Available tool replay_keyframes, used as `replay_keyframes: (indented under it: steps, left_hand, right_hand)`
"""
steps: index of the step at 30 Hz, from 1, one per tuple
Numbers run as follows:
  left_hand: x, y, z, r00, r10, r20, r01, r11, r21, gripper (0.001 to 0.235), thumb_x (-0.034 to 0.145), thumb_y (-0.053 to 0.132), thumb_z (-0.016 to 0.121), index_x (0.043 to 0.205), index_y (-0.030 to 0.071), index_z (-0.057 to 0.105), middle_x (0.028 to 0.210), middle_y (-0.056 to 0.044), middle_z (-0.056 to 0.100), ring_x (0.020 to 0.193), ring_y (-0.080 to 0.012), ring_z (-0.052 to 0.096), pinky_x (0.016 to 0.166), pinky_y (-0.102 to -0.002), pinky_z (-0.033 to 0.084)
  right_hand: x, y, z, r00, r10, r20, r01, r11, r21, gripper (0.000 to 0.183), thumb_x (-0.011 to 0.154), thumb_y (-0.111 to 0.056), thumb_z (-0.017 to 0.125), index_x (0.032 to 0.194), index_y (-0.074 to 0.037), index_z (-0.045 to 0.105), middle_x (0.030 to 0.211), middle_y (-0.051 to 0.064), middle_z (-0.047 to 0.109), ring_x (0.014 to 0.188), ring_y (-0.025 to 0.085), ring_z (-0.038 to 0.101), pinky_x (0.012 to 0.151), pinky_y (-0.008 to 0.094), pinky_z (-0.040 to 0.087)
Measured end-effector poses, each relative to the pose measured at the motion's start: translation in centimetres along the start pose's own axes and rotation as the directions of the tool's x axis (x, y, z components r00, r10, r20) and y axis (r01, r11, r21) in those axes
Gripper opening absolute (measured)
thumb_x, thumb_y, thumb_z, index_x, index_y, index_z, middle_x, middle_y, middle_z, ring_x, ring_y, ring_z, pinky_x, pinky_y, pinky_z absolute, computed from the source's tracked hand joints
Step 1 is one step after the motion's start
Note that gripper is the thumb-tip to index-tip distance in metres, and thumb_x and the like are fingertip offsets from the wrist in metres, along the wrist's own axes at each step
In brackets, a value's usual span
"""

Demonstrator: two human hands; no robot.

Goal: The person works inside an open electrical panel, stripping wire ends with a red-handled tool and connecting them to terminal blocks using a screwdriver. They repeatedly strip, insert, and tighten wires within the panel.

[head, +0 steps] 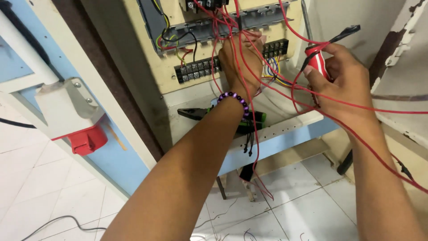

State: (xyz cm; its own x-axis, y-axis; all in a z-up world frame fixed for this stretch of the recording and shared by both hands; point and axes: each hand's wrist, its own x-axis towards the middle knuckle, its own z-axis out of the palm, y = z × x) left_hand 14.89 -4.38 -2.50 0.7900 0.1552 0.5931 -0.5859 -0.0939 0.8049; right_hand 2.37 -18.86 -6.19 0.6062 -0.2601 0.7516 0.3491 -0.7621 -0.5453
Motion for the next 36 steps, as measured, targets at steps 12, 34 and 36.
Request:
replay_keyframes:
  steps: [12,34,36]
  left_hand:
    - [-1.4,3.1,-2.1,0.985,-0.078,0.157,0.085,0.996,-0.038,0.016,0.093,0.022,0.064,0.094,0.013,0.078,0.094,-0.004,0.084,0.064,-0.0152,0.081,0.044,-0.030,0.056]
    - [0.3,-0.2,-0.7,0.996,0.089,0.009,-0.090,0.995,0.048,0.025,0.082,0.028,0.079,0.071,0.006,0.076,0.061,-0.009,0.071,0.057,-0.0218,0.069,0.051,-0.043,0.054]
    - [0.4,-0.3,-0.7,0.994,0.108,0.025,-0.108,0.994,-0.005,0.020,0.083,0.025,0.077,0.075,0.007,0.078,0.067,-0.008,0.075,0.065,-0.0220,0.073,0.056,-0.041,0.057]
  right_hand:
    - [-0.7,-1.1,-0.7,1.000,-0.008,-0.019,0.012,0.966,0.257,0.040,0.105,-0.007,0.066,0.143,0.000,0.054,0.100,0.009,0.064,0.081,0.016,0.061,0.073,0.028,0.051]
    - [-1.9,-4.0,-2.9,0.998,-0.025,-0.063,0.037,0.979,0.202,0.040,0.102,-0.002,0.073,0.139,0.004,0.059,0.116,0.016,0.071,0.097,0.016,0.065,0.087,0.026,0.055]
    - [-2.2,-4.3,-3.1,0.998,0.038,-0.059,-0.028,0.985,0.173,0.036,0.101,-0.004,0.075,0.132,0.000,0.059,0.107,0.011,0.070,0.090,0.012,0.062,0.083,0.024,0.051]
